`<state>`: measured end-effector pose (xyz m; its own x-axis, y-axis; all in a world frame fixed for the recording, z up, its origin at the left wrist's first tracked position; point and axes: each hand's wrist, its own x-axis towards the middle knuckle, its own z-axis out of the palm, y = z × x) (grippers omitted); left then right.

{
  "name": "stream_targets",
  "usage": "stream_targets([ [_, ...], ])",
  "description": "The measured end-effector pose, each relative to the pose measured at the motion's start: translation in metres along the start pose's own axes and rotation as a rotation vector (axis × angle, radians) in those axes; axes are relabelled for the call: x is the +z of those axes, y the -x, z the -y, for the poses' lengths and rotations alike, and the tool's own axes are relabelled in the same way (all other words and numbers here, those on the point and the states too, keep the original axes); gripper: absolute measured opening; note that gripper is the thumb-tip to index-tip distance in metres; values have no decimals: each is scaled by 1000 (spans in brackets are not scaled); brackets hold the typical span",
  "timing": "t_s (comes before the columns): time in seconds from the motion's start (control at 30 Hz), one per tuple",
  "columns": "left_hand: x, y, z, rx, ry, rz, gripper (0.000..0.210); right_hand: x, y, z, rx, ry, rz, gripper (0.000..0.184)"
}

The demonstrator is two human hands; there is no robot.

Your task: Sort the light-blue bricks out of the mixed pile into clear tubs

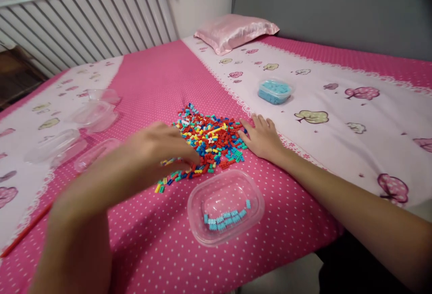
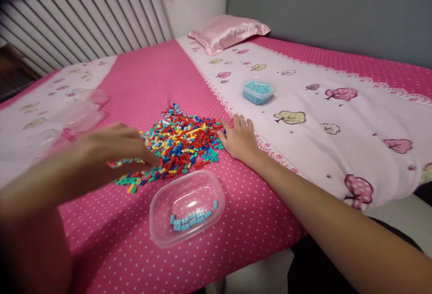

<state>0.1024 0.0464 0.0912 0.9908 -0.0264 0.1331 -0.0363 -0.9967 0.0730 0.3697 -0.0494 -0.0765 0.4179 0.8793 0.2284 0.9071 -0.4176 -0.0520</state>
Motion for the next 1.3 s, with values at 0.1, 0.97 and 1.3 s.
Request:
stream_targets([
  [0.1, -7, 29, 55, -503, -144, 55, 18, 1, 1, 0, -12, -7, -11, 55],
  [0.97, 56, 54, 135, -898, -187, 186, 19, 3, 3, 2, -19, 7, -31, 54],
  [1.3, 17, 39, 101, -881, -171, -38, 24, 0, 2, 2, -14, 10, -21, 55],
])
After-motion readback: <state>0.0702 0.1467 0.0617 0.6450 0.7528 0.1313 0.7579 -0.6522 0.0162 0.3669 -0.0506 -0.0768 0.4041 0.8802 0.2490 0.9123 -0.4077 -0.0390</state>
